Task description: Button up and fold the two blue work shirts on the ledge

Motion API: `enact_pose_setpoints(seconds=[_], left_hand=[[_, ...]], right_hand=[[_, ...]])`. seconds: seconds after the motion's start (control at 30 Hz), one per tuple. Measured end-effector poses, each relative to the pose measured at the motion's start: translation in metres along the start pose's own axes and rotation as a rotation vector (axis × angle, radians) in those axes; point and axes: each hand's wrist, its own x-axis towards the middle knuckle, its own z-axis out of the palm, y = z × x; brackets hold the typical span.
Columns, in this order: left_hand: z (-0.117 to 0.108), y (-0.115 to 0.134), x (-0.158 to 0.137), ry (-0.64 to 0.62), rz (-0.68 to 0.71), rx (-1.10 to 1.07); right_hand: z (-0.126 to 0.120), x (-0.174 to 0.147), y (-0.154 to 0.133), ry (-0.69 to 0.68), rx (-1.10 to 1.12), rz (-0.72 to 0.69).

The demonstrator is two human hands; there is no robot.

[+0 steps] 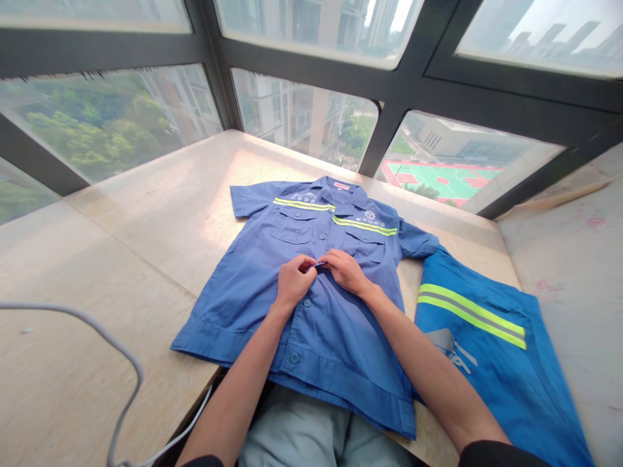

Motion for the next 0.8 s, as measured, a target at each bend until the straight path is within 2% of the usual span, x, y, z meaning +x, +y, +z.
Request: enact_pose_setpoints(seconds=[0.63, 0.8], left_hand=[[-0.0031, -0.0036, 0.0015, -0.023, 0.012, 0.011], [-0.0032, -0.0024, 0.0008, -0.013, 0.013, 0.016]], right_hand=[[-0.0021, 0.0005, -0.0070, -0.022, -0.021, 0.061], [-0.0016, -0.0013, -0.0092, 0.083, 0.038, 0.099]])
